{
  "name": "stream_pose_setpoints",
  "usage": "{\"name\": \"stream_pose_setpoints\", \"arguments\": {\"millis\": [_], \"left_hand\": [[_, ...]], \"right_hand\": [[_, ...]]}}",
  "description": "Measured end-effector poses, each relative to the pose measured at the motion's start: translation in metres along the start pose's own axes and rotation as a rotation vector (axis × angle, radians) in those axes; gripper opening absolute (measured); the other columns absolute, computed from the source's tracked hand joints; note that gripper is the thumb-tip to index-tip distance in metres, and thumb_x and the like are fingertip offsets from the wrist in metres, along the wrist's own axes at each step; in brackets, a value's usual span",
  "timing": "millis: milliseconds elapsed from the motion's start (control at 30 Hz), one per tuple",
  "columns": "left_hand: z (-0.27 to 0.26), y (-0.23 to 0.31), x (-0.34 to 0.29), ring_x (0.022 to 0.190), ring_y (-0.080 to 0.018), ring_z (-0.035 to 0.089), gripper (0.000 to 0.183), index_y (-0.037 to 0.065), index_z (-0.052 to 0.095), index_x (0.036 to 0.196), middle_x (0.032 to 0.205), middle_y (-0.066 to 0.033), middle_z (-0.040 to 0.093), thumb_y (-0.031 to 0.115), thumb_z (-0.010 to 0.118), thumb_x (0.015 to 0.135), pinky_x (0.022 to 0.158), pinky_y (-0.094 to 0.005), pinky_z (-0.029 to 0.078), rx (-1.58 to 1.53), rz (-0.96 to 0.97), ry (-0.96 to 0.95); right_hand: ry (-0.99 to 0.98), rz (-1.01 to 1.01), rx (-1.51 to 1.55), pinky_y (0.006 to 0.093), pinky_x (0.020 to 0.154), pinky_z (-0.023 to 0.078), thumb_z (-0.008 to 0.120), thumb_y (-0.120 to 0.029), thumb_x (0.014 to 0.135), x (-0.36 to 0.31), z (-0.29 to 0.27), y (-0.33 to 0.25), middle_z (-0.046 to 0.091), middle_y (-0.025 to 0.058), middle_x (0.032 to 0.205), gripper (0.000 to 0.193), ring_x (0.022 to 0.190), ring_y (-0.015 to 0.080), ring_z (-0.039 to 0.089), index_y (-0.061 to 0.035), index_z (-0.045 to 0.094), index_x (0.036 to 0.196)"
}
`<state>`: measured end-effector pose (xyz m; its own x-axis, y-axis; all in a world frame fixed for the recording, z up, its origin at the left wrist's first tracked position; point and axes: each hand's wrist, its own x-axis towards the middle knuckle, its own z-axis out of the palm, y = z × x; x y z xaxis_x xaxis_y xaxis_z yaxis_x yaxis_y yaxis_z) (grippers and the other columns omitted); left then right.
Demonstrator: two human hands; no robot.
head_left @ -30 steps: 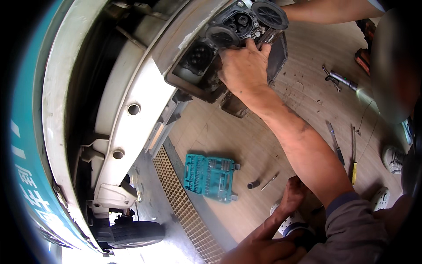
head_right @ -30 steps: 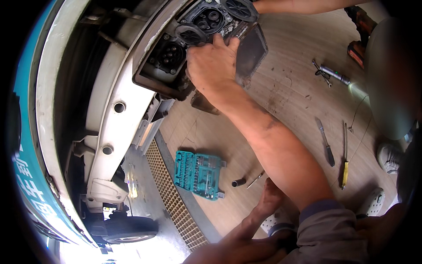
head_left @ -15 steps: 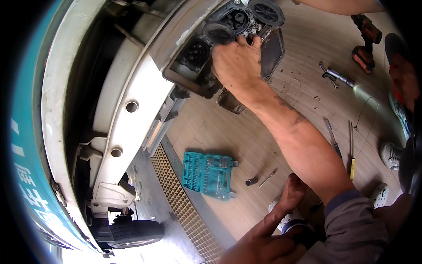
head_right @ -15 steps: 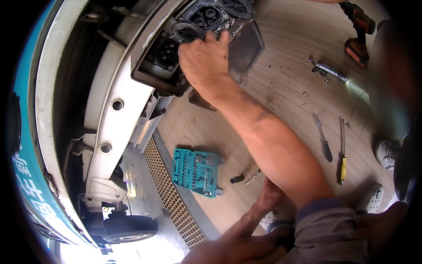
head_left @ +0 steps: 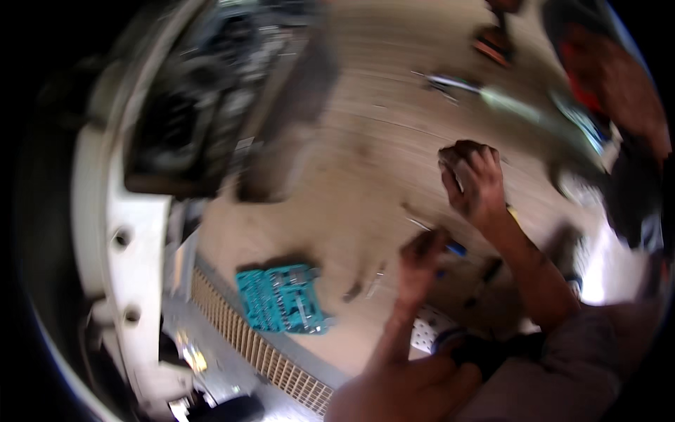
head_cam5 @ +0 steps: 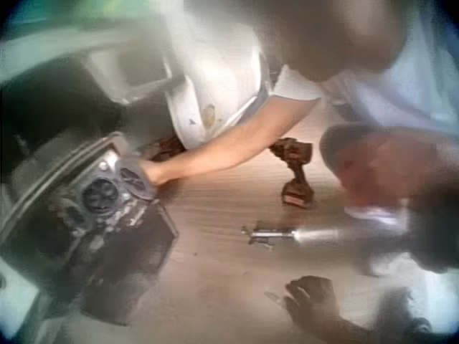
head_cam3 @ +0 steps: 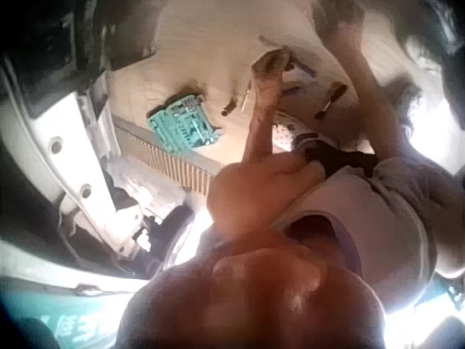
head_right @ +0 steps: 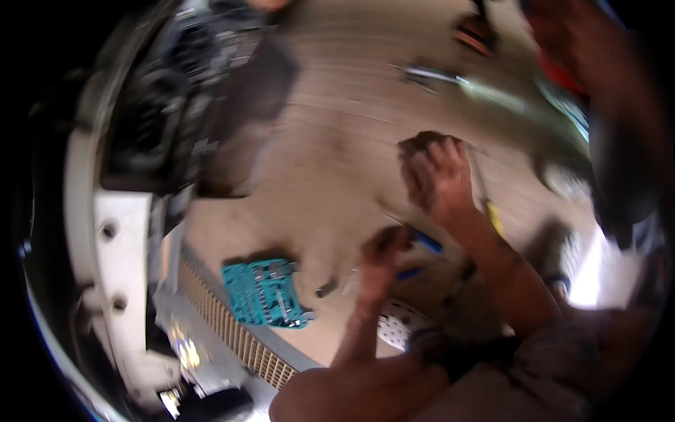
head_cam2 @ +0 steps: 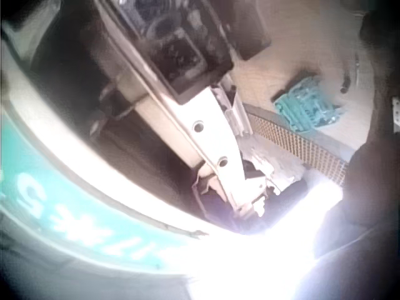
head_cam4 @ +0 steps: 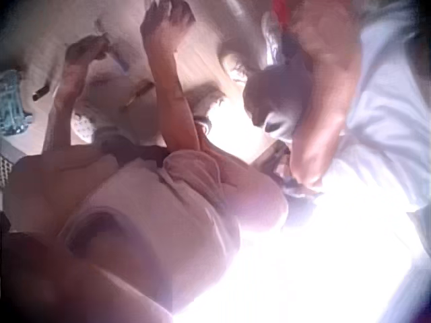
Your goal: The person removes screws and internal components of an electric vehicle charging port using a screwdriver, and then manipulates wires and connectors by hand to replace parts of the assembly.
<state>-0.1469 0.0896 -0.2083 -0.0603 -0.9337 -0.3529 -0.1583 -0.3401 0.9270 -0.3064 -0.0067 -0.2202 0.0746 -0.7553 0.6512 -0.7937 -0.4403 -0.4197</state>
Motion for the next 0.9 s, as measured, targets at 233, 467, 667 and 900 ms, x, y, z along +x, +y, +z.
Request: {"name": "stream_pose_setpoints", "arguments": {"millis": [233,467,667,900], "left_hand": [[0.048,-0.010,0.050,0.077,-0.0119,0.058,0.028,-0.003,0.069,0.100,0.089,-0.0068,0.068,0.024,0.069,0.093,0.075,-0.0256,0.047,-0.236,-0.035,0.023],[0.054,0.009,0.066,0.087,-0.0131,0.066,0.025,-0.004,0.067,0.107,0.090,-0.0063,0.070,0.018,0.064,0.097,0.080,-0.0254,0.052,-0.131,-0.030,-0.062],[0.040,-0.017,0.081,0.089,-0.0089,0.063,0.039,-0.004,0.061,0.123,0.098,-0.0070,0.069,0.023,0.067,0.095,0.080,-0.0243,0.052,-0.042,0.148,-0.099],[-0.024,0.126,0.076,0.078,-0.0099,0.063,0.049,-0.005,0.050,0.133,0.102,-0.0102,0.070,0.028,0.063,0.098,0.064,-0.0248,0.051,-0.322,0.504,0.148]], "right_hand": [[-0.397,0.687,-0.586,0.0506,0.102,0.034,0.062,-0.045,0.089,-0.158,-0.060,0.125,0.054,0.0142,0.132,0.061,0.126,0.0329,0.045,-0.0083,0.052,0.136],[-0.551,0.741,-0.413,0.0457,0.089,0.045,0.066,-0.036,0.087,-0.174,-0.051,0.066,0.057,0.0154,0.108,0.048,0.103,0.0336,0.057,-0.0129,0.053,0.127],[-0.231,0.625,0.064,0.0489,0.071,0.048,0.055,-0.009,0.096,-0.129,-0.057,0.065,0.054,0.0222,0.095,0.023,0.085,0.0414,0.059,-0.0004,0.057,0.117],[-0.055,0.091,0.332,0.0338,0.068,0.051,0.069,-0.010,0.090,0.033,-0.084,-0.030,0.063,0.0168,0.097,0.034,0.078,0.0275,0.063,0.0026,0.064,0.121]]}}
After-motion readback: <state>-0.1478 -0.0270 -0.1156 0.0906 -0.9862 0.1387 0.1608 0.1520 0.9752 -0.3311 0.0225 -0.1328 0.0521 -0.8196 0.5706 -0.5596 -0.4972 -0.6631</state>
